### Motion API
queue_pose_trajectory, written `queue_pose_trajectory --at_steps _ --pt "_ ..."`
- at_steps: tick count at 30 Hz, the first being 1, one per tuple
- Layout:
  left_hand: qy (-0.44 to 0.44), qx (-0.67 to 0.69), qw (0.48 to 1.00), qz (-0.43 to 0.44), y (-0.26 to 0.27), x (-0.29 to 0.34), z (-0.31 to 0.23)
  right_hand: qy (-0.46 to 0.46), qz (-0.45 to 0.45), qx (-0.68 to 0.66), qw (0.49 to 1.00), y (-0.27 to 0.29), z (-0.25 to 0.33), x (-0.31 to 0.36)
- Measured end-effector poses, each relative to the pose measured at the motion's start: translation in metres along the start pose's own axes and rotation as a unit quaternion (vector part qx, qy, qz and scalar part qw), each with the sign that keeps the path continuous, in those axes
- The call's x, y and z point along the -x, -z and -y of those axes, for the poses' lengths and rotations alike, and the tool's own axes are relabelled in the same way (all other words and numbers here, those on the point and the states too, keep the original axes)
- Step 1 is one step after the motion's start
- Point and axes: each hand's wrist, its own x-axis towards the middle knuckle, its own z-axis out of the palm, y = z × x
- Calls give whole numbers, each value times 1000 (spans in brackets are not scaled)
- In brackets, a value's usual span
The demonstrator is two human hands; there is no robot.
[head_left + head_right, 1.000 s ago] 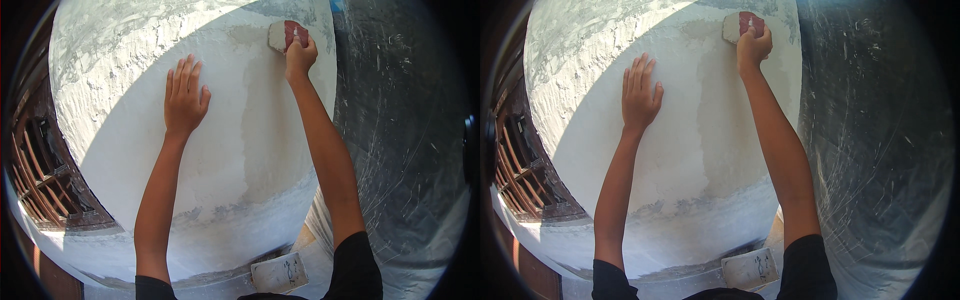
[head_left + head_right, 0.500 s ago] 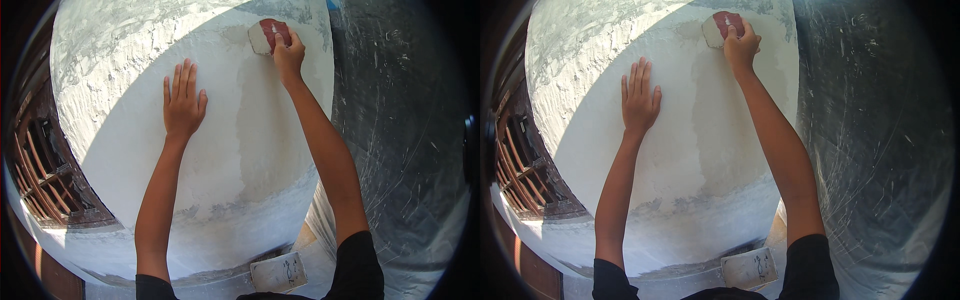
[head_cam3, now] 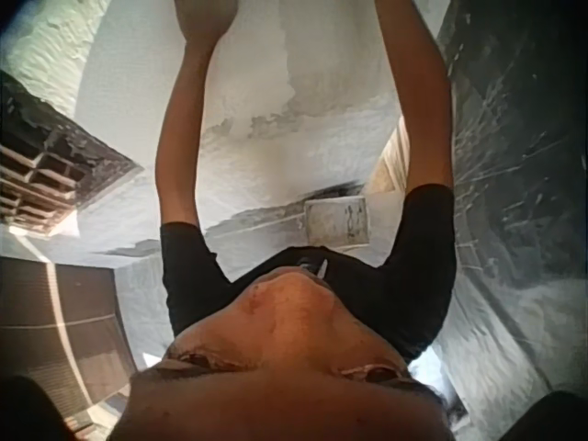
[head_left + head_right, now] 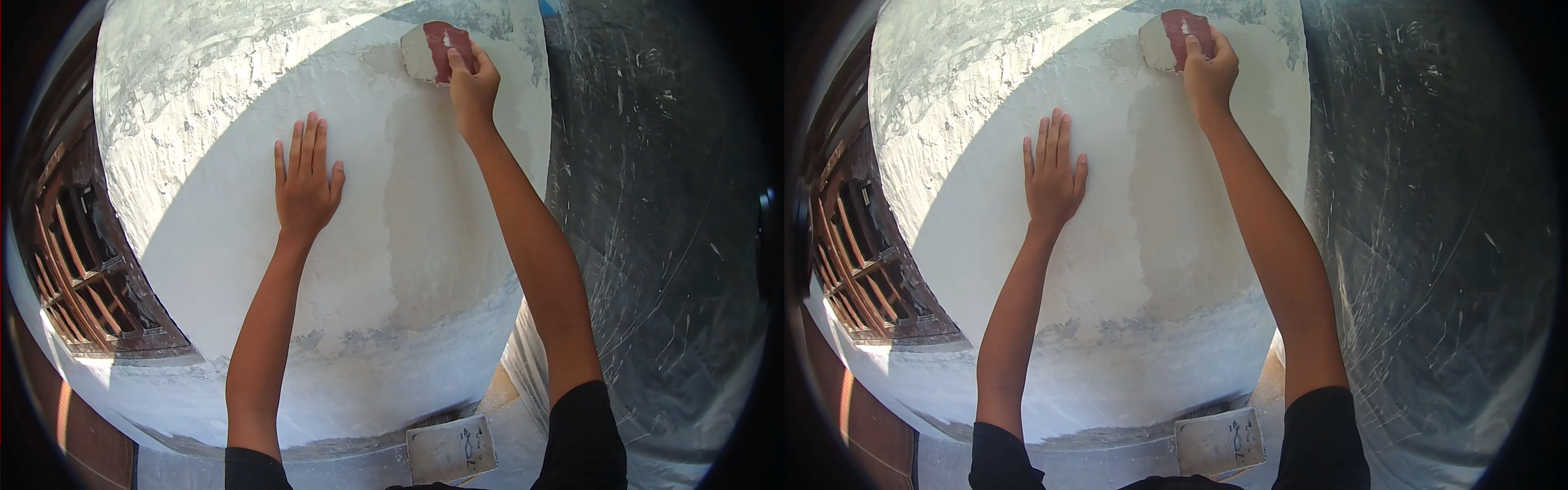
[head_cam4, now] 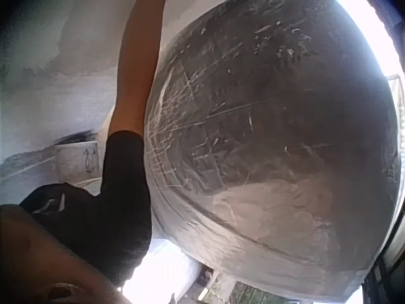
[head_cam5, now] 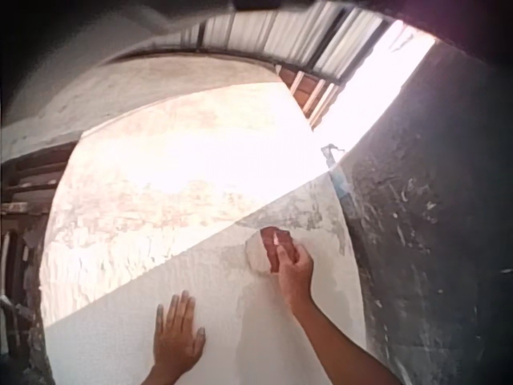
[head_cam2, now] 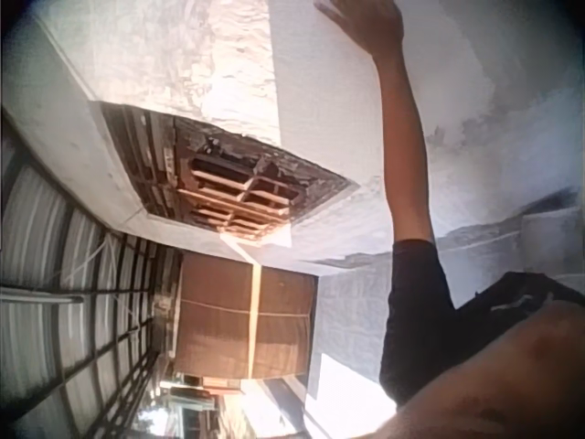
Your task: The person applies wall putty to a surface with a putty knife, preparing the surface for painting.
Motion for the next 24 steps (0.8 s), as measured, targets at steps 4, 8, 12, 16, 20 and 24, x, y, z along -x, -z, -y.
queue_pose_trajectory --at_steps 4,8,12,16,20,24 --pt "0 3 1000 4 -1 3 -8 25 3 84 996 9 0 -14" --pt "1 -5 1000 9 -2 11 -10 -49 -14 -12 999 3 11 0" --pt "6 -8 1000 10 -2 12 -18 12 -25 104 994 5 -6 -15" --pt "12 -8 1000 15 -2 17 -17 -45 -52 -33 997 4 7 -4" --pt "15 -13 1000 11 -2 19 -18 26 -8 97 995 2 -5 -10" --pt "16 3 1000 11 -3 21 -16 -62 -47 1 997 2 11 -6"
